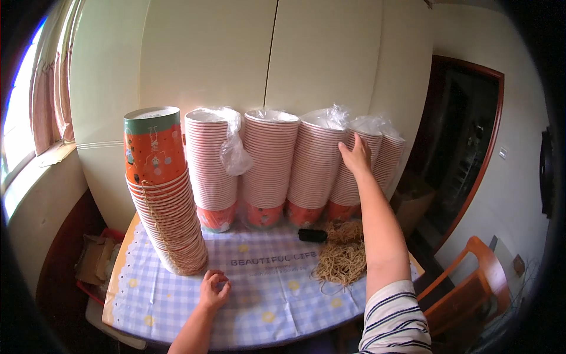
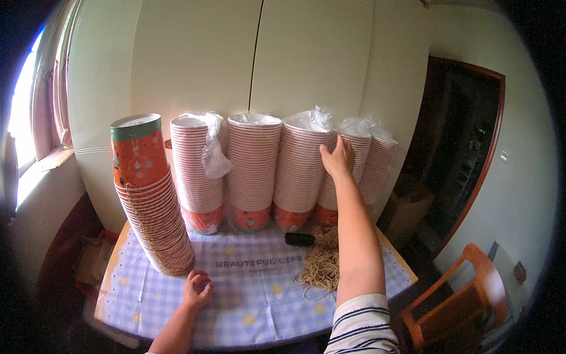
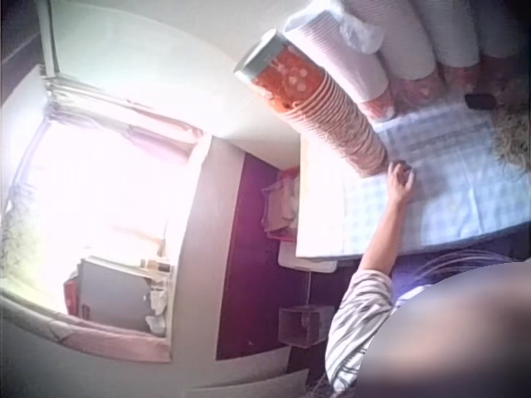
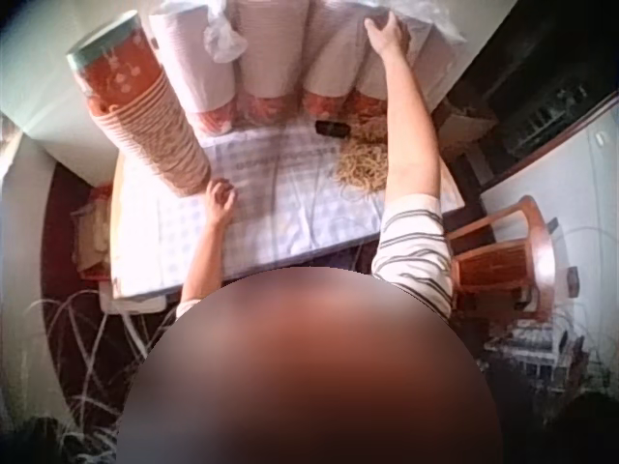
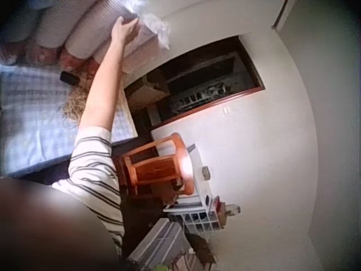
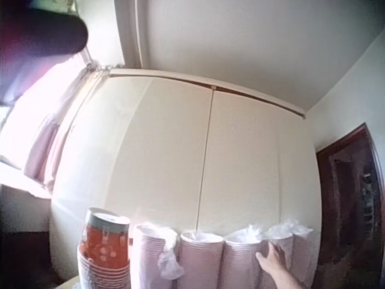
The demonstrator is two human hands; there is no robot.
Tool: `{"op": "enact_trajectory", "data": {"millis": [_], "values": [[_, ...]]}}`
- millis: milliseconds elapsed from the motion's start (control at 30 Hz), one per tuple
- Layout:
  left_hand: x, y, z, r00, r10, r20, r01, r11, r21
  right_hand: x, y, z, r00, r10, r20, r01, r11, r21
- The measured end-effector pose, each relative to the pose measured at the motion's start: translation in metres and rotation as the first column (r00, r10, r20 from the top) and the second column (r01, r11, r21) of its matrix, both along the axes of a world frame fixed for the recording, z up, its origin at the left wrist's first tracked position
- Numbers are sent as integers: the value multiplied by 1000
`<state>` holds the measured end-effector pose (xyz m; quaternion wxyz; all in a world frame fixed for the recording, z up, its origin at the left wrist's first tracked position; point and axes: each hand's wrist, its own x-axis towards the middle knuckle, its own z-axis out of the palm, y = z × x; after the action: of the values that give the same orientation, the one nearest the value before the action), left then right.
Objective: Stacking paper buckets, placing them into plastic bags, and sealing the bags for distribution.
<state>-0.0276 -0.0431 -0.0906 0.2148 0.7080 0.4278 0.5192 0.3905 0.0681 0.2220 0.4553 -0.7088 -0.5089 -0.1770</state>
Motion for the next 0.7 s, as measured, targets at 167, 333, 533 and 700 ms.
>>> {"op": "enact_trajectory", "data": {"millis": [167, 333, 533, 700], "values": [[1, 0, 4, 1000, -13, -25, 13, 1000, 8, -23, 33, 14, 953, 52, 300, -63, 998, 26], [2, 0, 2, 1000, -6, -25, 5, 999, -41, -74, 37, 21, 921, 214, 325, -108, 943, -316], [-1, -2, 0, 997, 31, -70, -28, 999, 44, -99, 32, 18, 853, 259, 454, -86, 927, -366], [5, -1, -3, 996, 35, -82, -32, 999, 35, -90, 32, 2, 828, 280, 485, -175, 952, -252]]}}
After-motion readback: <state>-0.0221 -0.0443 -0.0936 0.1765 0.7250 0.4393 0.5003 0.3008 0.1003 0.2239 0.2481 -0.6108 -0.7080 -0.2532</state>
